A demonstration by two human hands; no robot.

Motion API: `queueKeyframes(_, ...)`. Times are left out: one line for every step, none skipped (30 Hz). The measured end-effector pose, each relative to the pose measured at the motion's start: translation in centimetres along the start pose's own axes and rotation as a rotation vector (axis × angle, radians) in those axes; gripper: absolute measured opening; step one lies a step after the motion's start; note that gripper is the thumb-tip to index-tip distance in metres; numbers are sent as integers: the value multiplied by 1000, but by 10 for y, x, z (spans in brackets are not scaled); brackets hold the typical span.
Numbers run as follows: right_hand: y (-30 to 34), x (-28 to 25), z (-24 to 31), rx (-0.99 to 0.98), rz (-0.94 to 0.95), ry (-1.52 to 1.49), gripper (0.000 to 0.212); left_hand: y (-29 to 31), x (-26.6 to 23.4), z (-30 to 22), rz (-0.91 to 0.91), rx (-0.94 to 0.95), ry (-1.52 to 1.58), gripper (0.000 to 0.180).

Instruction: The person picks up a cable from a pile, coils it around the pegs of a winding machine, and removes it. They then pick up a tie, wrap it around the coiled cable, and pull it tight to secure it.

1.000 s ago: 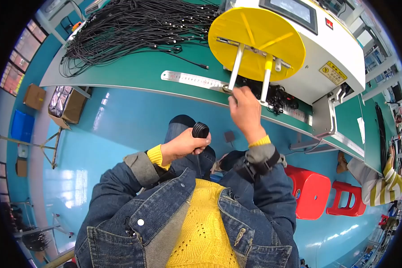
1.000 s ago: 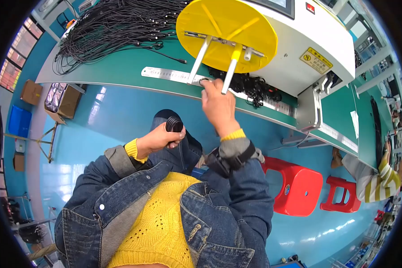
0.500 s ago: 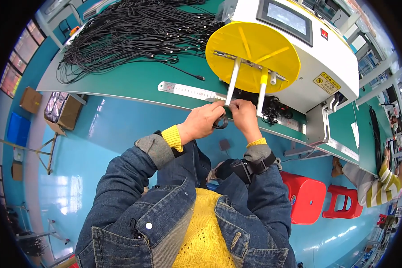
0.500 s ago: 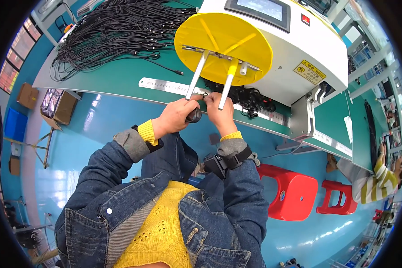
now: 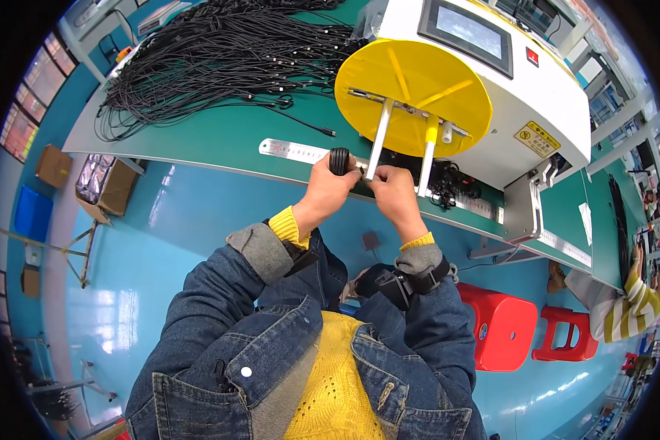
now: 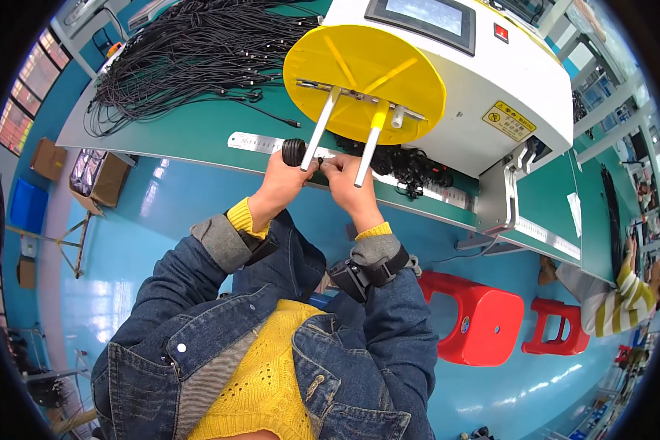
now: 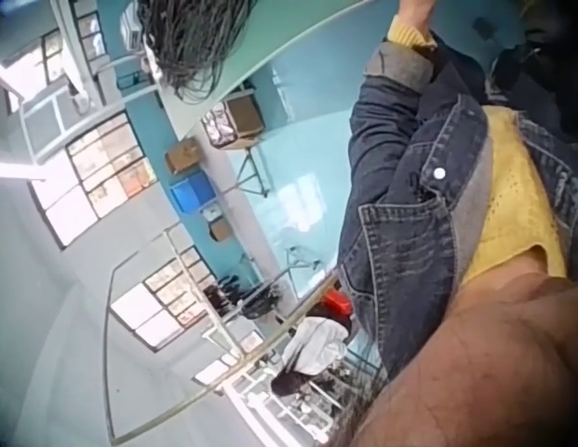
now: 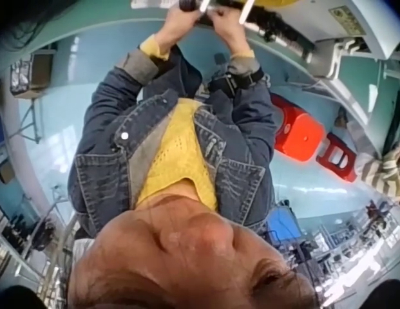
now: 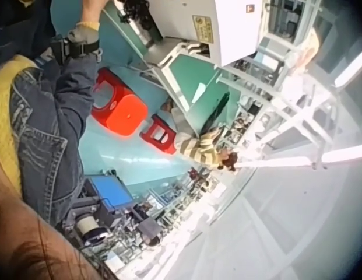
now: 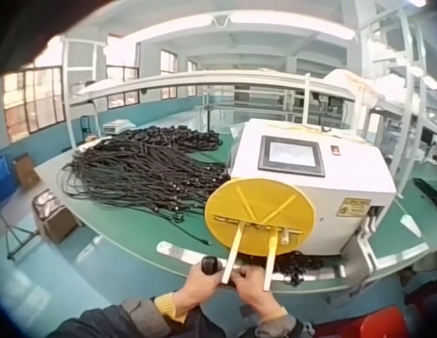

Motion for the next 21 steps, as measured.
queueKeyframes(2, -2, 0, 3, -5, 9, 19, -1, -1, -2, -21, 34, -24, 13)
queueKeyframes(3, -3, 0, 5, -9, 18, 19, -2, 0, -2, -17, 35, -25, 13)
queueKeyframes(5, -5, -1, 8, -14, 27, 18, -3, 2, -5, -13, 70, -80, 13)
queueKeyframes(6, -6, -2, 9, -19, 27, 18, -4, 3, -8, -10, 106, -135, 14)
queueKeyframes(7, -10, -4, -1, -58, -9, 18, -5, 4, -10, -7, 143, -190, 14)
queueKeyframes(9, -14, -6, -12, -97, -45, 17, -6, 4, -11, -3, 144, -191, 14)
queueKeyframes(11, -18, -8, -23, -136, -81, 17, -6, 2, -16, -32, 188, -241, 14)
queueKeyframes(13, -21, -10, -23, -142, -80, 17, -6, -1, -22, -61, 233, -290, 14)
queueKeyframes(17, -29, -17, 21, -207, -124, 17, -5, -2, -27, -90, 279, -339, 15)
queueKeyframes(23, -37, -23, 64, -273, -168, 18, -7, -2, -29, -84, 284, -340, 15)
queueKeyframes(30, -44, -32, 112, -338, -209, 18, -5, 0, -33, -111, 344, -398, 15)
queueKeyframes(35, -48, -36, 117, -347, -205, 18, -3, 4, -36, -136, 406, -455, 16)
queueKeyframes(41, -54, -43, 145, -374, -248, 18, -1, 10, -39, -157, 470, -509, 17)
queueKeyframes(47, -62, -50, 173, -406, -288, 18, -2, 14, -37, -136, 475, -502, 17)
queueKeyframes(54, -74, -57, 200, -445, -324, 18, 2, 22, -41, -138, 583, -625, 21)
queueKeyframes(58, -83, -51, 168, -405, -207, 18, 7, 37, -41, -120, 700, -734, 25)
queueKeyframes(66, -93, -42, 154, -386, -63, 18, 3, 51, -31, -91, 685, -866, 26)
queueKeyframes(69, -90, -38, 114, -388, -72, 20, -2, 57, -23, -65, 684, -1004, 28)
queueKeyframes(71, -87, -27, 54, -419, -76, 21, -4, 54, -22, -26, 702, -924, 29)
queueKeyframes(70, -76, -30, 75, -414, -206, 21, -4, 47, -25, -44, 537, -931, 27)
queueKeyframes(69, -67, -34, 55, -383, -196, 20, -5, 42, -28, -14, 550, -930, 29)
Point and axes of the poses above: each hand's wrist, its own y-axis away from the middle knuckle, its own x-axis out of the palm, z = x × y, the point moved 9 cm from there along -y, towards the middle knuckle, and after that the axes turned 7 degrees about -x, right-handed, at the moved point
